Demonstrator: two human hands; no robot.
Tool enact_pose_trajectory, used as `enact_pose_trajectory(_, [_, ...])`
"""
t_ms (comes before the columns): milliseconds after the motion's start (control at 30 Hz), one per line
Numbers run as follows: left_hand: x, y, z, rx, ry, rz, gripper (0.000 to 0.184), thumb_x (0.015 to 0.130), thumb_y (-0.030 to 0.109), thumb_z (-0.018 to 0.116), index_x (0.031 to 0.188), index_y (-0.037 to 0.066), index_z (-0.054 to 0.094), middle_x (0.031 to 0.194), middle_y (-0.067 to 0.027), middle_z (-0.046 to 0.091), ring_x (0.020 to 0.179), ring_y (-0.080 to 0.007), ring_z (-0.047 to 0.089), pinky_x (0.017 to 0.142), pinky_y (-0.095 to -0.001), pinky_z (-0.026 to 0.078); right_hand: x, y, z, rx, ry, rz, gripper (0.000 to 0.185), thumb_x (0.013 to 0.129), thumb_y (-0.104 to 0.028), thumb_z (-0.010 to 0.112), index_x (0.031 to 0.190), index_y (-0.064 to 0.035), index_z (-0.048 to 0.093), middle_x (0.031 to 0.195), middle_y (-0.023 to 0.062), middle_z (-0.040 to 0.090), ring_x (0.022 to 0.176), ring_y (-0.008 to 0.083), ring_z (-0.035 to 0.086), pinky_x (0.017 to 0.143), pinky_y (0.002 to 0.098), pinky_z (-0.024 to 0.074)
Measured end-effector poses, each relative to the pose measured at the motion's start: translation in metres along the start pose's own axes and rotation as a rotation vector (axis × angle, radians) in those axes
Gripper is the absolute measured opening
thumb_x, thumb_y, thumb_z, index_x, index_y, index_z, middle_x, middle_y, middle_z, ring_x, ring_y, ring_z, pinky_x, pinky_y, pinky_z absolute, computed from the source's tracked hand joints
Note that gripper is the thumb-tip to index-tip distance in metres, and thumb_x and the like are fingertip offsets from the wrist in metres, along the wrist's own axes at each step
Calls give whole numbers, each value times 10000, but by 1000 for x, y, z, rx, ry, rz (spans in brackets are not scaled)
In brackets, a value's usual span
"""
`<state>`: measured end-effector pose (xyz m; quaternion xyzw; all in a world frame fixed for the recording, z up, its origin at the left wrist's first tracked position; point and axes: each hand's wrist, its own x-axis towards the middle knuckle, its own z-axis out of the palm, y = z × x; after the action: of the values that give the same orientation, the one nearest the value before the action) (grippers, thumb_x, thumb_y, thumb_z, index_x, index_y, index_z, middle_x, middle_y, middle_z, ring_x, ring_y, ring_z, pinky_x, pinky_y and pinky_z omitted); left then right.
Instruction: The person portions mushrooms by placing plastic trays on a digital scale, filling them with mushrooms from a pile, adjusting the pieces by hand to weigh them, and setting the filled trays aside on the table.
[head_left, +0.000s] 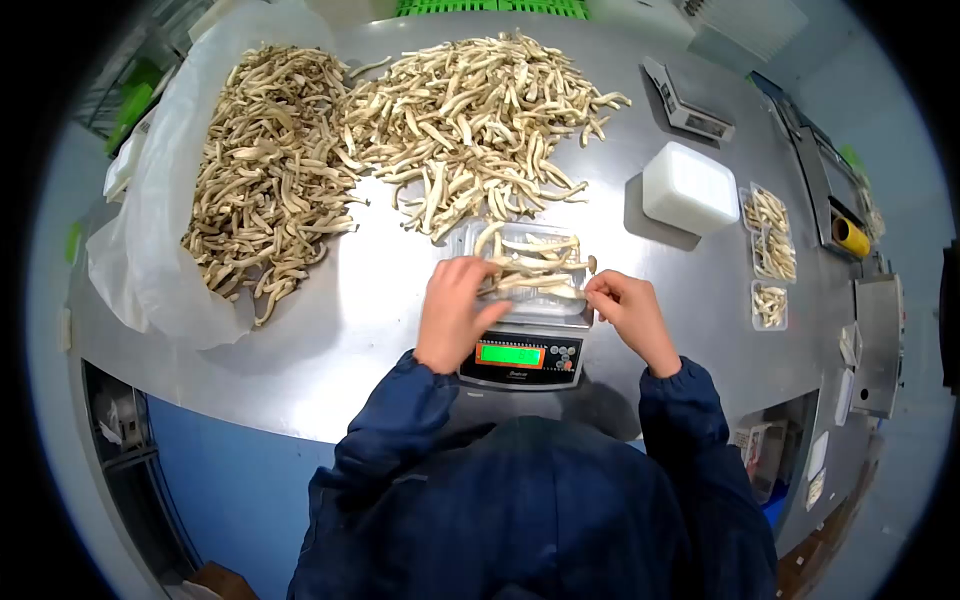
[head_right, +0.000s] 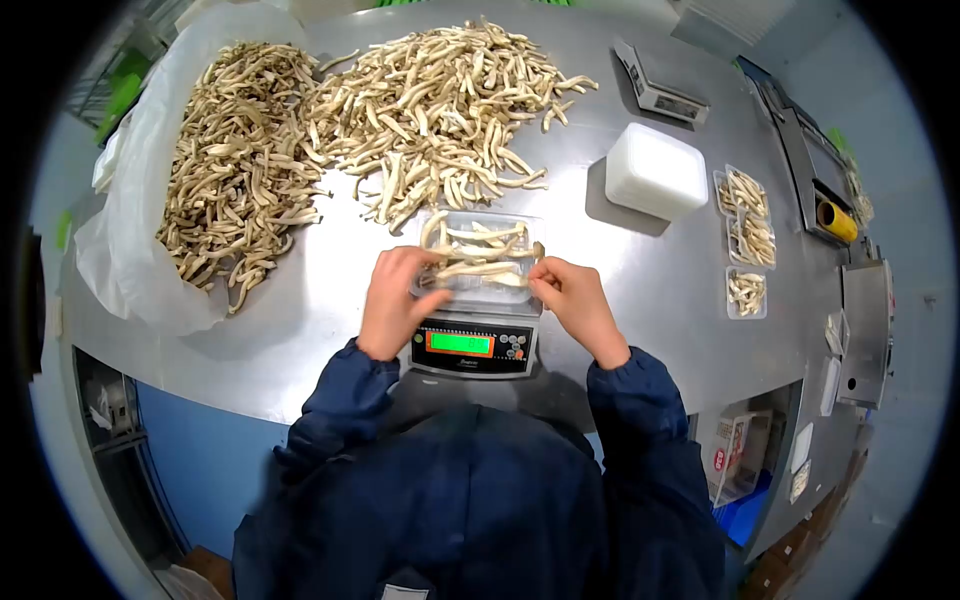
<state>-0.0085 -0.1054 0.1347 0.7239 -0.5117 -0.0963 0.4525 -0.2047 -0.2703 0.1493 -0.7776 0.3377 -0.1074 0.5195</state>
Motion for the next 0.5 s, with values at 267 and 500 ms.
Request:
enact_pose_trajectory(267, [90,-133,-21,232,67,-186,476,777,335,676,1059,-36,586,1026,-200,594,981,-358,547,848,-415,443,-47,13,-35,272,243,88,126,873,-99,575,912,8,629,718,43,628,575,66,530,522,202,404])
enact_pose_trajectory(500, [129,-156,15,825,-63,-523,760,733,637,612,1070,-45,602,1165,-227,558,1094,-380,503,858,-477,465,-74,30,-39,307,316,173,118,889,-90,558,913,9,617,734,45,623,579,68,525,528,205,400])
